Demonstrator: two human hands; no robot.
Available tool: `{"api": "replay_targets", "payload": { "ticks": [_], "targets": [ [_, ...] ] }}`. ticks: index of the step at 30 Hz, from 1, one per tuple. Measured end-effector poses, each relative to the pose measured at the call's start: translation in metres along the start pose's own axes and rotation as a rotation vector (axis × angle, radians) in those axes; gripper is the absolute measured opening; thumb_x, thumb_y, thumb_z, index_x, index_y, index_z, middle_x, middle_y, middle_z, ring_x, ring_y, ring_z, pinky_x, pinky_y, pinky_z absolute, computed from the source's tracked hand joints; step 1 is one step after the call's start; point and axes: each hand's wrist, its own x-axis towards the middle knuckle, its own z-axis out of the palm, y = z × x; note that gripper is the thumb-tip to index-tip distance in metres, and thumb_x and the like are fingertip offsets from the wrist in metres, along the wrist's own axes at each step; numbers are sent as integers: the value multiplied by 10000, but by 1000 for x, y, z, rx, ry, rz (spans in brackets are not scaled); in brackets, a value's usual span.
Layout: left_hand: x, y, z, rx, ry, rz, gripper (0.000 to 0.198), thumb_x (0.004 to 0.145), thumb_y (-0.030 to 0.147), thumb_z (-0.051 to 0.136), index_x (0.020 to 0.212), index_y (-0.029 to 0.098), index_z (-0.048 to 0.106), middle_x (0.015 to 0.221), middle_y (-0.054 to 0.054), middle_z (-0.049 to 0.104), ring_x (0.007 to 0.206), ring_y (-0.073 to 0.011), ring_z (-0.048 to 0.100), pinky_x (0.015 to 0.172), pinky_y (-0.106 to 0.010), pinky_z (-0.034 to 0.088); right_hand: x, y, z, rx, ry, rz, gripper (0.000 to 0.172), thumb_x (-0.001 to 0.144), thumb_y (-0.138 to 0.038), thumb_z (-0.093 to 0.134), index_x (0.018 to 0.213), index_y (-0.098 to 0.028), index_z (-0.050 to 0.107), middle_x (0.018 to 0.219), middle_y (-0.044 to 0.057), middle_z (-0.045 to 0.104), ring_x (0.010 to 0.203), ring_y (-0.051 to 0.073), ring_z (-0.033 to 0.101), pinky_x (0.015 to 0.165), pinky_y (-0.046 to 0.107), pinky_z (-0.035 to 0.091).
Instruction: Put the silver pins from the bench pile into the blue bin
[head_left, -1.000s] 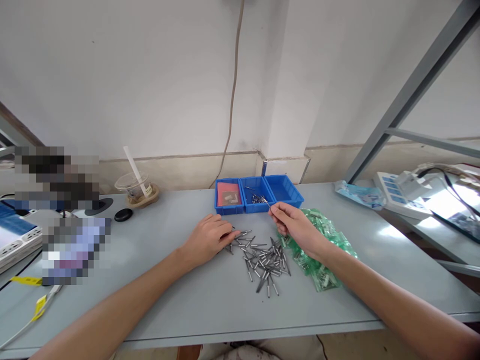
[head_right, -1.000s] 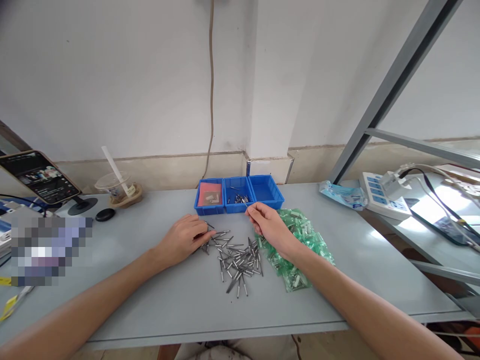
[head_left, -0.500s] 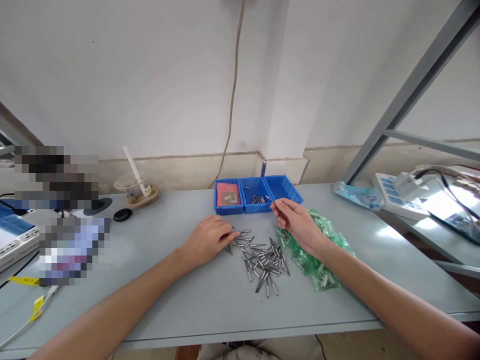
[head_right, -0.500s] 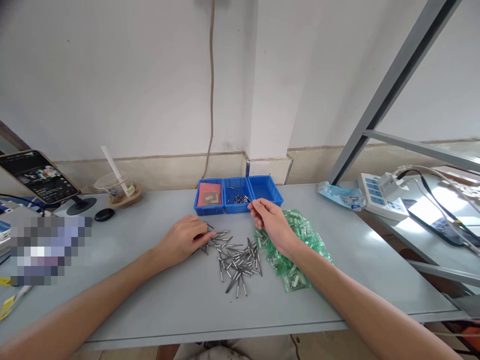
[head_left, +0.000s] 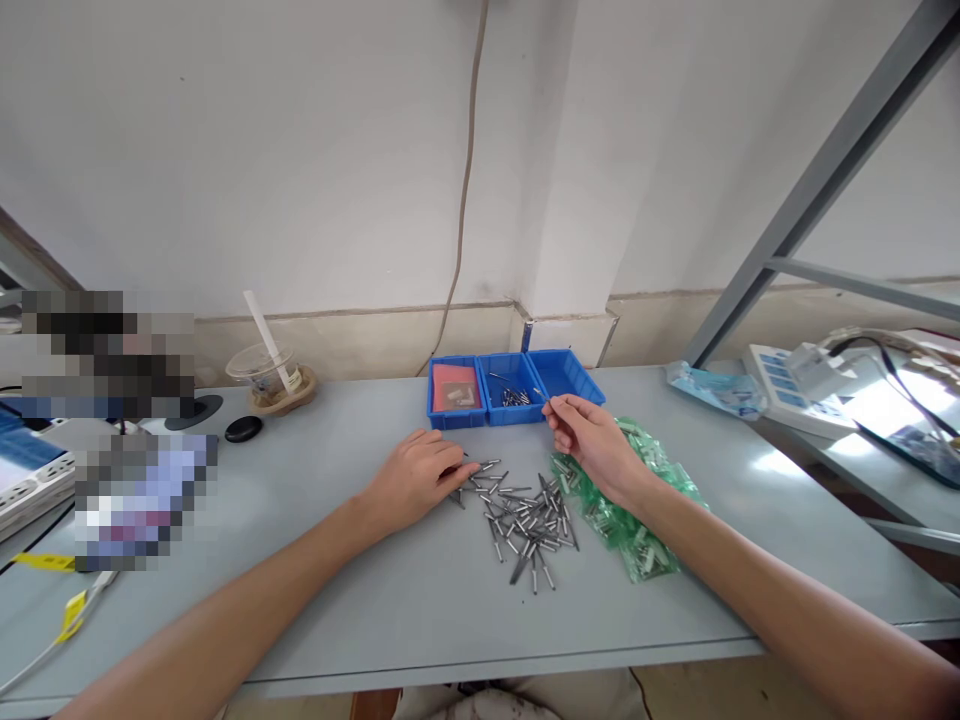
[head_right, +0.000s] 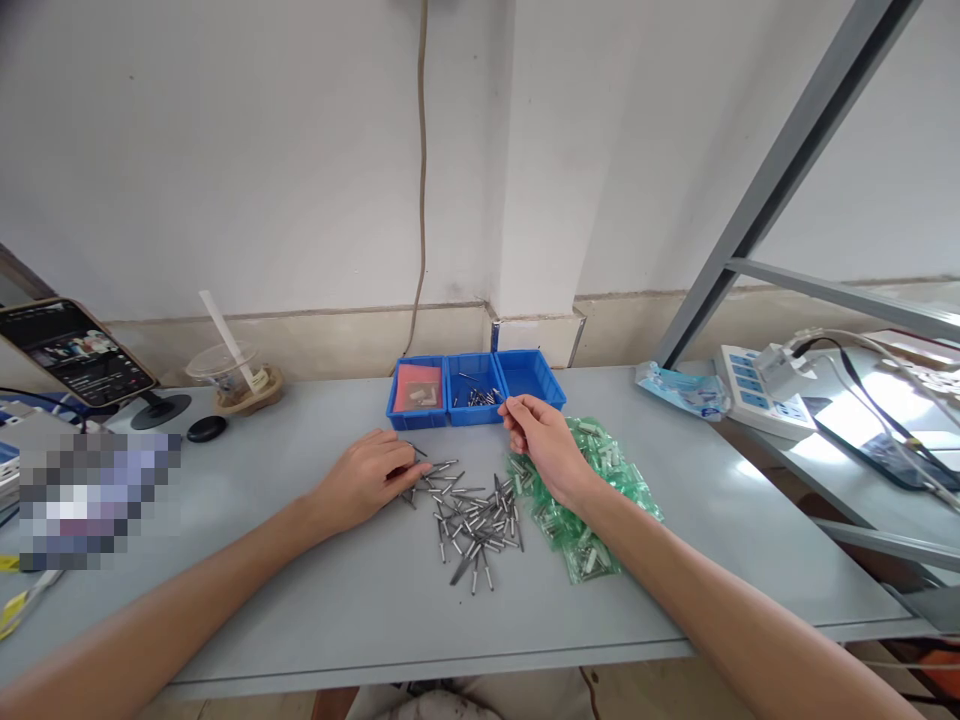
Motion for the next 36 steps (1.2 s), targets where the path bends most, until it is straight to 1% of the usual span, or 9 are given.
{"api": "replay_targets", "payload": {
  "ticks": [5, 11, 19, 25, 32, 36],
  "targets": [
    [0, 0, 0, -2, -3, -5, 445, 1112, 385, 511, 709, 198, 486, 653, 12, 552, 661, -163, 471, 693, -315, 392, -1, -1, 1, -18, -21, -3, 360, 893, -562, 772, 884, -210, 692, 814, -7, 544, 591, 103, 407, 532, 273, 389],
    [0, 0, 0, -9, -3, -7, 443, 1107, 384, 521, 703, 203, 492, 648, 12, 552, 661, -169, 482, 688, -315, 390, -1, -2, 2, -22, -15, -16, 364, 894, -568, 766, 888, -211, 697, 810, -6, 554, 583, 102, 416, 528, 275, 385],
    [-1, -2, 2, -2, 0, 0, 449, 1108, 388, 520, 702, 204, 470, 643, 15, 538, 661, -172, 475, 694, -317, 381, -1, -1, 0, -79, 19, -67, 367, 910, -592, 733, 920, -226, 704, 799, -6, 602, 534, 91, 409, 504, 280, 331],
    [-1, -2, 2, -8, -6, -4, 443, 1106, 381, 529, 707, 201, 463, 649, 15, 537, 660, -168, 466, 699, -314, 380, -1, -1, -1, -61, 2, -35, 338, 927, -554, 730, 918, -218, 701, 782, -7, 610, 519, 81, 411, 496, 270, 298],
    [-1, -2, 2, -2, -15, -4, 440, 1108, 385, 527, 716, 198, 450, 658, 16, 537, 672, -165, 456, 699, -320, 380, -1, 0, -1, -90, -12, -58, 328, 948, -547, 710, 944, -219, 710, 807, 2, 650, 513, 75, 418, 492, 261, 304],
    [-1, -2, 2, -5, -8, 0, 439, 1108, 385, 527, 717, 196, 464, 659, 17, 543, 669, -162, 459, 695, -320, 379, -1, 1, -2, -106, -11, -83, 300, 961, -524, 697, 1014, -229, 719, 822, 8, 665, 514, 78, 422, 485, 252, 316]
  ]
}}
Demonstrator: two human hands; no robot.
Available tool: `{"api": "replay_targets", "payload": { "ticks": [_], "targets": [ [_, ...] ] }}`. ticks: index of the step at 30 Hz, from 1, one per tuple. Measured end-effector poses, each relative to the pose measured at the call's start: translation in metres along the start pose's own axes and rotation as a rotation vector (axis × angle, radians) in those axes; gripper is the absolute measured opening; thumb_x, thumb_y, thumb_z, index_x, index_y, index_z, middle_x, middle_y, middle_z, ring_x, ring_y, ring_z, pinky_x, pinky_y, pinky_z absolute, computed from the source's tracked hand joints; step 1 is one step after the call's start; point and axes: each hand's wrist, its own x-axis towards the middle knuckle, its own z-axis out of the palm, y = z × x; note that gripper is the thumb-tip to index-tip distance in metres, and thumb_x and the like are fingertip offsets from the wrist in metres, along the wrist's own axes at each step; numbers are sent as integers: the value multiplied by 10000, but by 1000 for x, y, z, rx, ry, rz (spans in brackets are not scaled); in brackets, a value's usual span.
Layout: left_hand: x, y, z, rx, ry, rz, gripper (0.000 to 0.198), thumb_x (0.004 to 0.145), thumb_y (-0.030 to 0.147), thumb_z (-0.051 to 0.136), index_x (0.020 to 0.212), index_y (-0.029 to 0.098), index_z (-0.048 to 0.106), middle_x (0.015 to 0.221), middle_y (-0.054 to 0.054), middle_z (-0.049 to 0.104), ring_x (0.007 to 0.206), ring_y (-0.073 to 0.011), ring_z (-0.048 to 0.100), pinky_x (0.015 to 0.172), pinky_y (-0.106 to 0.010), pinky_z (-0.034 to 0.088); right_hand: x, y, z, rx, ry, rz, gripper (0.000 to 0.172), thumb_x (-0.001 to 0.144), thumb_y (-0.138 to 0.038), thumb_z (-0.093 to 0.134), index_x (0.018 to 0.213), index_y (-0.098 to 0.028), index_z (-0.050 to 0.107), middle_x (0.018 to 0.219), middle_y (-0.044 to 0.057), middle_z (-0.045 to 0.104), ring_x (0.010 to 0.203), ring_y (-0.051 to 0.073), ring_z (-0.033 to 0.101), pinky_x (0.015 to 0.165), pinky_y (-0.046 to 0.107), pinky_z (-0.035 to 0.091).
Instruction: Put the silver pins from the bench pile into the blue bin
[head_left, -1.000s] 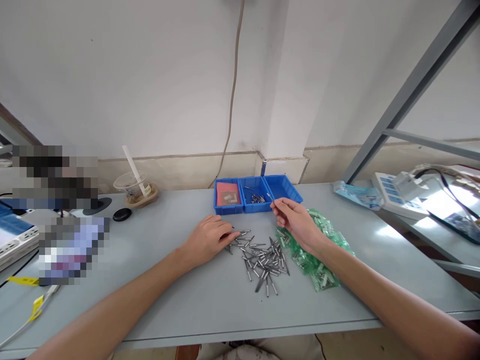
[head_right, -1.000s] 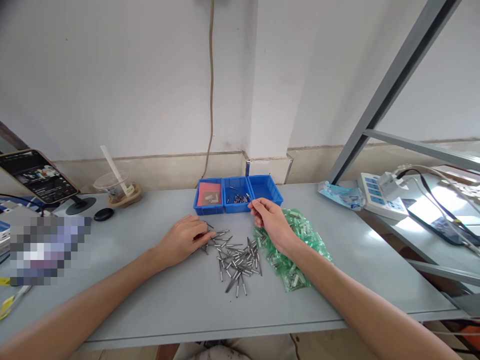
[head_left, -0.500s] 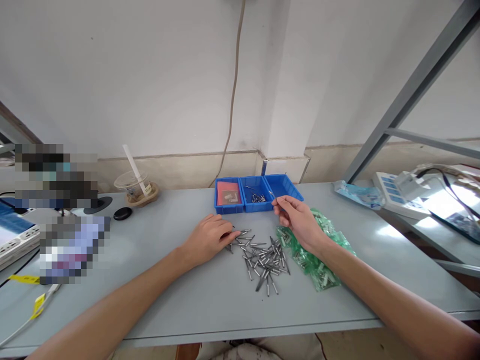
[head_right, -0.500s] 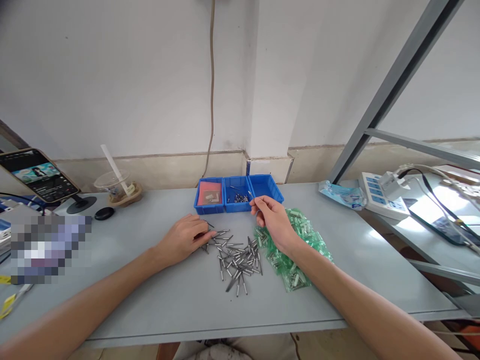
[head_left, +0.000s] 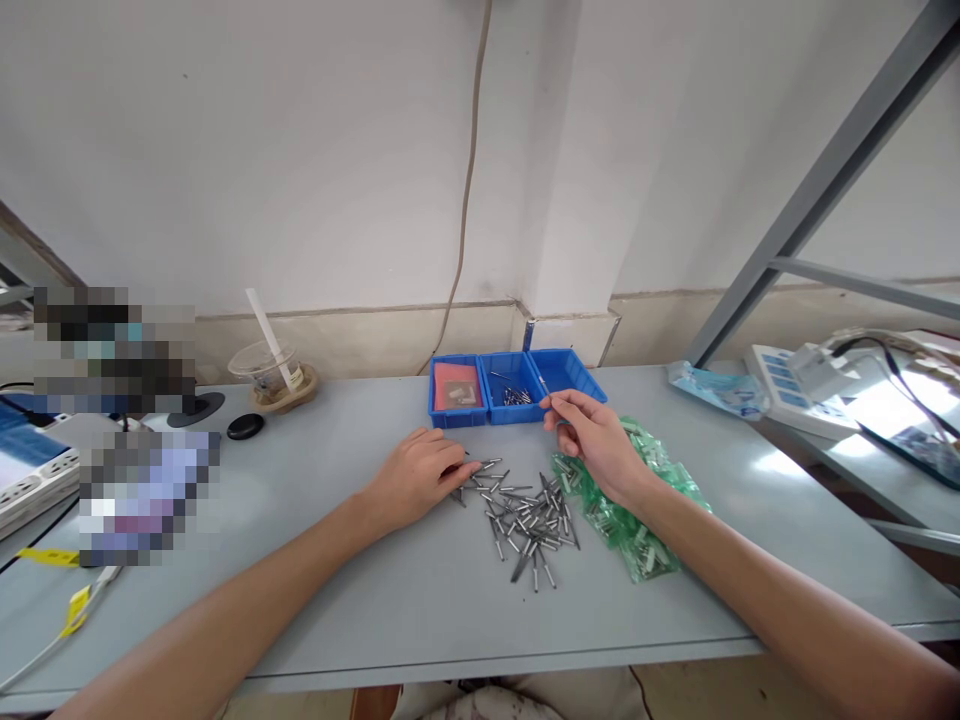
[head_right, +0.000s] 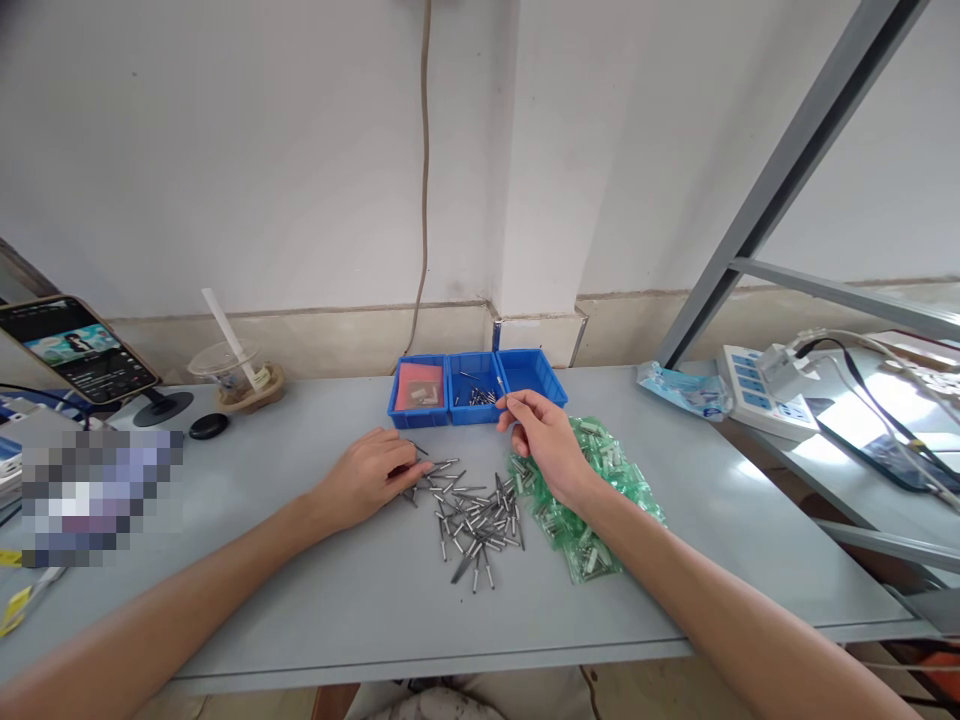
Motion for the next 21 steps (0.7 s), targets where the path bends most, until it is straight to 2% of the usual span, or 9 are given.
{"api": "replay_targets", "payload": {
  "ticks": [4, 13, 17, 21],
  "targets": [
    [0, 0, 0, 0, -10, -3, 443, 1108, 388, 526, 713, 197, 463, 655, 16, 540, 672, -164, 458, 699, -318, 379, 0, 0, 0, -13, -10, -30, 271, 968, -493, 693, 1069, -243, 719, 830, 1, 656, 507, 74, 424, 481, 242, 332],
    [-1, 0, 0, -5, -14, -13, 418, 1110, 384, 523, 737, 198, 485, 676, 14, 556, 683, -168, 466, 705, -319, 376, 0, 0, 1, -49, -15, -42, 259, 976, -476, 673, 1053, -231, 714, 827, -4, 613, 533, 84, 436, 497, 248, 336],
    [0, 0, 0, -21, -18, -18, 397, 1104, 391, 537, 758, 198, 514, 698, 12, 580, 695, -169, 482, 712, -318, 384, -1, -1, 3, -207, -61, -62, 253, 1003, -475, 620, 1062, -240, 693, 823, -5, 617, 584, 116, 469, 552, 276, 393],
    [1, 1, -1, -25, -22, -20, 391, 1098, 388, 549, 759, 195, 523, 708, 8, 592, 699, -168, 493, 707, -317, 384, -6, 0, 5, -506, -200, -139, 225, 986, -454, 648, 1097, -263, 691, 875, 9, 634, 700, 166, 522, 648, 318, 454]
  ]
}}
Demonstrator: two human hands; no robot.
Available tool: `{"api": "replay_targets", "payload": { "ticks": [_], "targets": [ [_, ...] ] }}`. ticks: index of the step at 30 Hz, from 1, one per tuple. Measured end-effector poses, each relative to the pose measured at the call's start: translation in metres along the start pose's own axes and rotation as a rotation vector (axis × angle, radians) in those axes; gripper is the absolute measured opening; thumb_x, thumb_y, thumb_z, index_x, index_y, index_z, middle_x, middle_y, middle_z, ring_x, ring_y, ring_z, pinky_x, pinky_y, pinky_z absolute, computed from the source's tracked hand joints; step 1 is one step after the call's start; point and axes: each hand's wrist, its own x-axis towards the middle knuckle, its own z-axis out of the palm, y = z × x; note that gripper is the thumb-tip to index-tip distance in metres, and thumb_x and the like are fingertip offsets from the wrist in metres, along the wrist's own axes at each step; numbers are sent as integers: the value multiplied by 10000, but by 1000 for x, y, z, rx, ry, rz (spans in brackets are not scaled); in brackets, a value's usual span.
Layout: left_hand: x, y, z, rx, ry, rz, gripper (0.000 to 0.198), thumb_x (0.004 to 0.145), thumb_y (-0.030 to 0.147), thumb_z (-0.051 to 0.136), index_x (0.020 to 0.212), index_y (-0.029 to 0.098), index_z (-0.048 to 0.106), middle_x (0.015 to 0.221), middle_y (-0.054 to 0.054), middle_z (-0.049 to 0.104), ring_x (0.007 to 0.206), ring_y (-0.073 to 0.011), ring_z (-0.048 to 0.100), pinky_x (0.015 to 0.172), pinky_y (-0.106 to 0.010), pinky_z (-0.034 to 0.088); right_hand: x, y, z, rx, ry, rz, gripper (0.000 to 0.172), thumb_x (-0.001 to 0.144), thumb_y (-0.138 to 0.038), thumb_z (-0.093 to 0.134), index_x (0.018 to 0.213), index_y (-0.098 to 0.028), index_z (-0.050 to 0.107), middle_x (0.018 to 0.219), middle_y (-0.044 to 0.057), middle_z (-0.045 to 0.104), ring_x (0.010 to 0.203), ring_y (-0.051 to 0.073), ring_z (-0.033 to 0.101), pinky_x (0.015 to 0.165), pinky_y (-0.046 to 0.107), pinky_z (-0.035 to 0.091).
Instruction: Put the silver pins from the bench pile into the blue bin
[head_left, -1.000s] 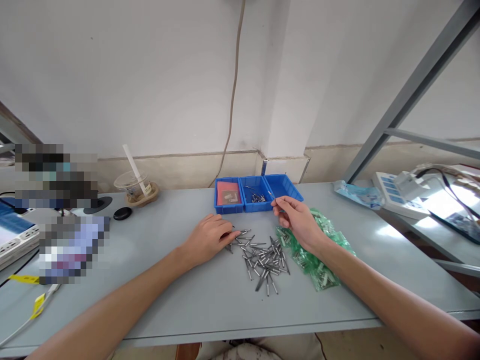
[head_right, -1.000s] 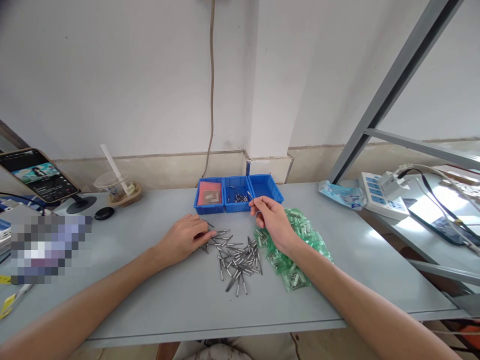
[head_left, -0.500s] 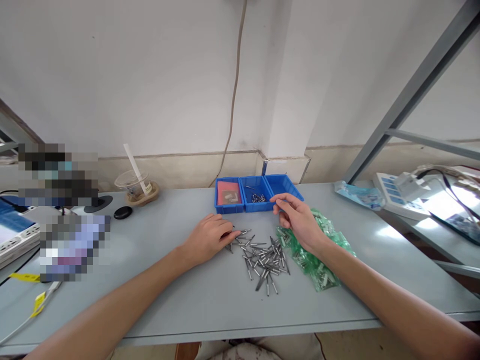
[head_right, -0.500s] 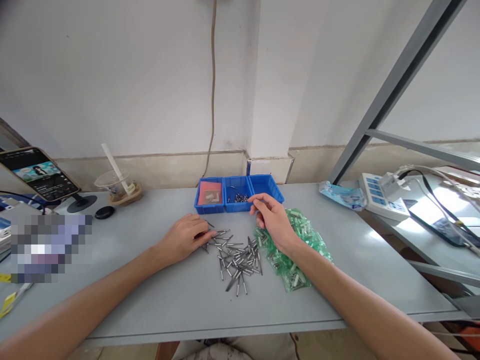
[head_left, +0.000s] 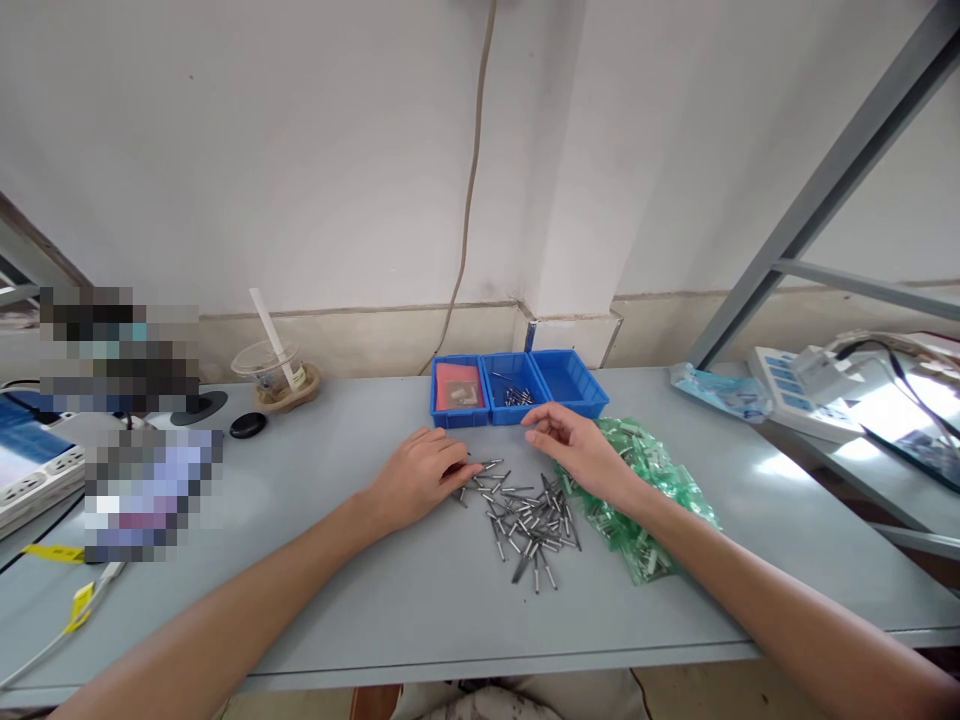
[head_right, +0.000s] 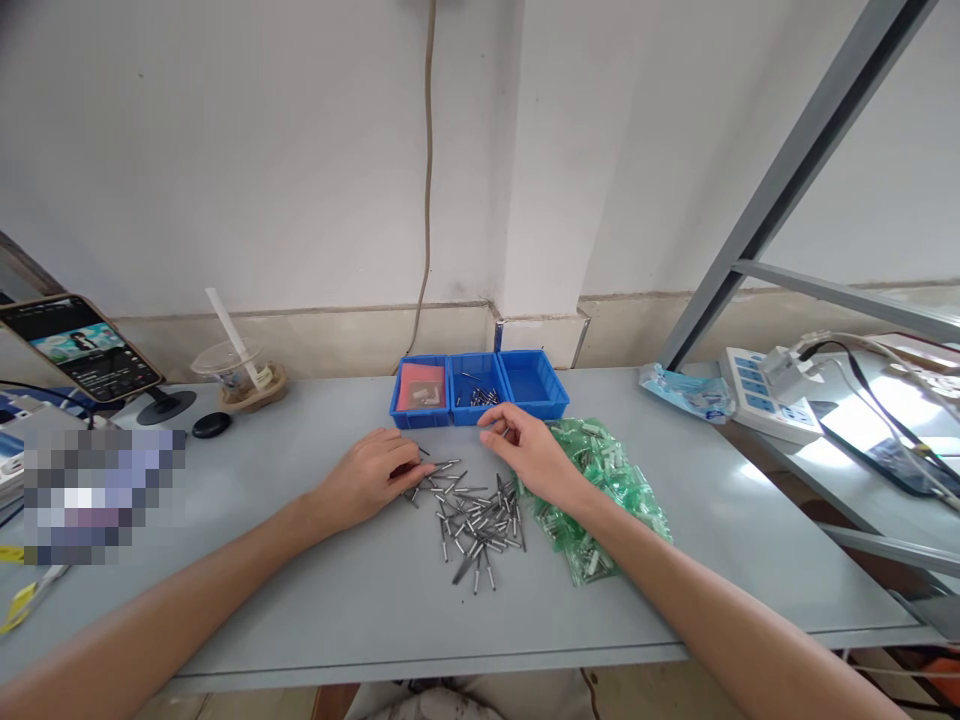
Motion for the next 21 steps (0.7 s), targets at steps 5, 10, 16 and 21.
{"api": "replay_targets", "payload": {
  "ticks": [5, 10, 16, 21],
  "targets": [
    [0, -1, 1, -6, 8, 2, 389, 1097, 385, 552, 759, 195, 533, 713, 3, 605, 701, -170, 506, 712, -317, 388, -6, 0, 3, -320, -184, -164, 232, 1006, -391, 637, 1206, -302, 715, 1119, 60, 644, 984, 242, 599, 855, 405, 502],
    [0, -1, 2, -12, 15, 6, 391, 1092, 380, 565, 751, 194, 521, 699, 8, 591, 693, -167, 493, 708, -316, 389, -8, 0, 5, -421, -246, -255, 169, 1038, -358, 606, 1124, -277, 727, 1127, 71, 648, 1104, 282, 579, 944, 449, 483],
    [0, -1, 1, -12, 16, 5, 399, 1099, 387, 548, 749, 197, 521, 695, 6, 590, 692, -170, 497, 704, -322, 386, -9, -1, 6, -418, -301, -337, 268, 1070, -330, 571, 1319, -306, 664, 1193, 69, 637, 1142, 268, 579, 994, 445, 468],
    [0, -1, 1, -11, 8, 8, 399, 1099, 386, 549, 751, 196, 508, 703, 8, 589, 697, -170, 500, 710, -320, 381, -10, 0, 6, -423, -342, -371, 189, 1078, -296, 562, 1212, -289, 694, 1147, 62, 648, 1112, 261, 581, 946, 430, 472]
  ]
}}
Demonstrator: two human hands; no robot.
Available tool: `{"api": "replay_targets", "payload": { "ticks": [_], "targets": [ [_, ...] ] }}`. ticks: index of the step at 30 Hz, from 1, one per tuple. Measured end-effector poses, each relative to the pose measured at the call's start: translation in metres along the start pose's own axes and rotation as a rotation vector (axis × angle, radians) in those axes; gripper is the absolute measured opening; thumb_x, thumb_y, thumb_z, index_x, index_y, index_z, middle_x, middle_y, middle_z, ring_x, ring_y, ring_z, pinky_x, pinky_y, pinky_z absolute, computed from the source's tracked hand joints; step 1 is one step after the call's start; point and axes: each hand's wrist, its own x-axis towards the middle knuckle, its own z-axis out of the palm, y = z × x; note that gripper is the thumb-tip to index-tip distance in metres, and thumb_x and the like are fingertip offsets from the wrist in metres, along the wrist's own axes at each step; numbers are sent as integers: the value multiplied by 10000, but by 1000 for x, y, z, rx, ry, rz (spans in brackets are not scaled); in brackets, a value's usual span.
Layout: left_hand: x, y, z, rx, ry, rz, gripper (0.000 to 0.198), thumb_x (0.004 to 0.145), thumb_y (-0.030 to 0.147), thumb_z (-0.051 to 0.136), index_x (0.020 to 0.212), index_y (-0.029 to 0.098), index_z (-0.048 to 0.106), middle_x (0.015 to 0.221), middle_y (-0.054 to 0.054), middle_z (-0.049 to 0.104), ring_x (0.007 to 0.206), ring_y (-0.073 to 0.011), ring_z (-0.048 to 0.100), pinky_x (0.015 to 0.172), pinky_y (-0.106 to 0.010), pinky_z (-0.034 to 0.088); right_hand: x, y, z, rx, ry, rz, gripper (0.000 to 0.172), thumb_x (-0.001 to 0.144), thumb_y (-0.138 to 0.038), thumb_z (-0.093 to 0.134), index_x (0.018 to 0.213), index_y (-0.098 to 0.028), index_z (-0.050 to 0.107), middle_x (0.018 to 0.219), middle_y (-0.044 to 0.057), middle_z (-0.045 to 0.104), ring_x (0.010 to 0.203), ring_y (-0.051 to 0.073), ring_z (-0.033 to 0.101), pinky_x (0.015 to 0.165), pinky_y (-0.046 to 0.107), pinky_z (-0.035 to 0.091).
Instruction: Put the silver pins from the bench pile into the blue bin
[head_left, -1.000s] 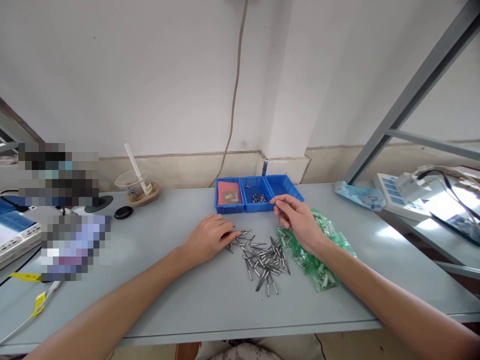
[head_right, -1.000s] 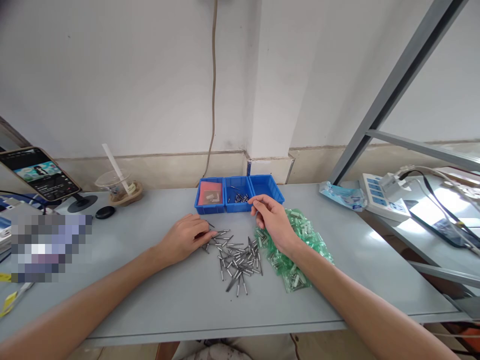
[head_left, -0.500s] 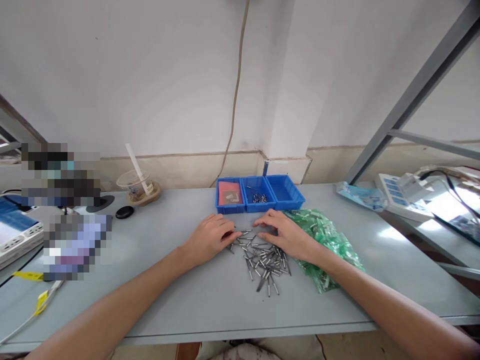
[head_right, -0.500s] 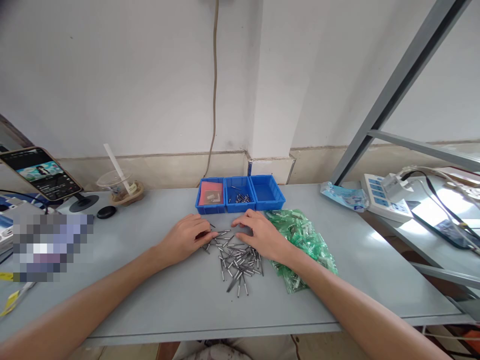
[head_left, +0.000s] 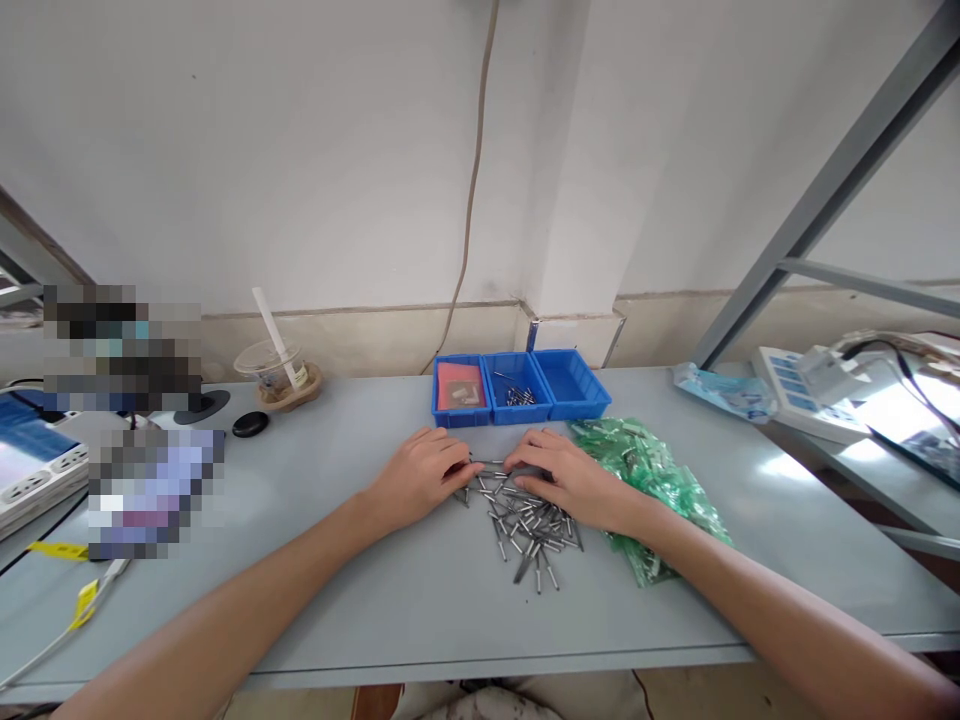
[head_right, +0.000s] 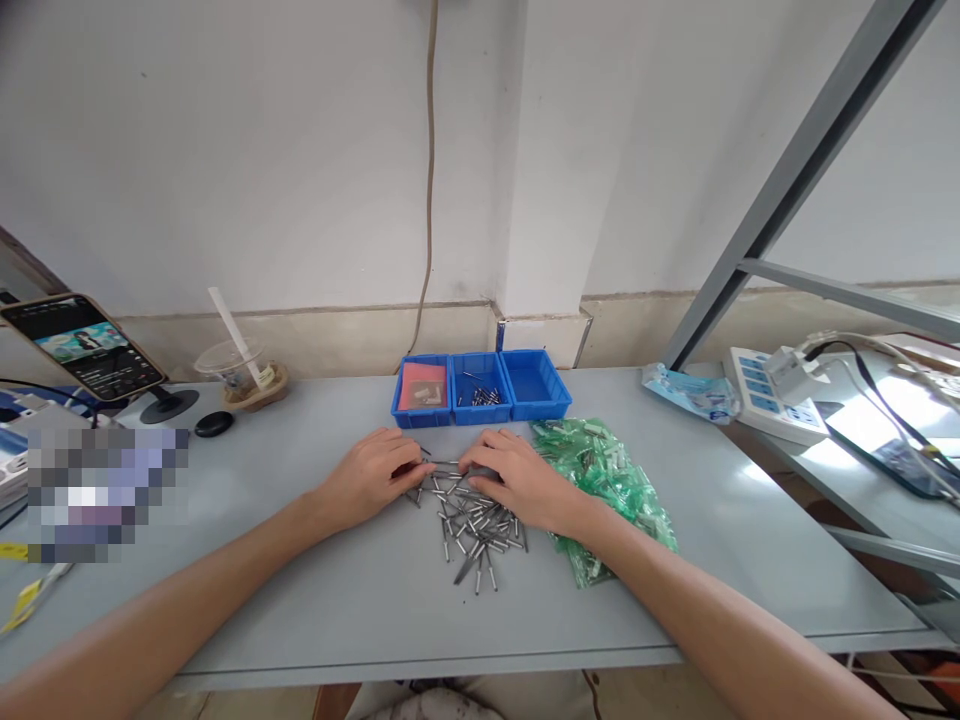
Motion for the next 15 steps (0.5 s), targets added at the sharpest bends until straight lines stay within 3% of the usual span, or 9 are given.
{"api": "replay_targets", "payload": {
  "ticks": [5, 15],
  "targets": [
    [0, 0, 0, 10, 2, 3, 389, 1097, 391, 550, 760, 198, 529, 704, 5, 594, 705, -176, 502, 710, -324, 383, 0, -2, 0, 29, 16, -2, 131, 1077, -292, 555, 1054, -249, 677, 1072, 57, 662, 1035, 244, 594, 916, 422, 473],
    [0, 0, 0, 4, -12, -10, 400, 1104, 402, 533, 759, 199, 524, 707, 4, 596, 709, -178, 499, 713, -328, 385, -1, -7, -2, 47, -17, 24, 170, 1096, -322, 492, 1000, -249, 611, 1048, 56, 650, 990, 251, 574, 916, 443, 459]
  ]
}}
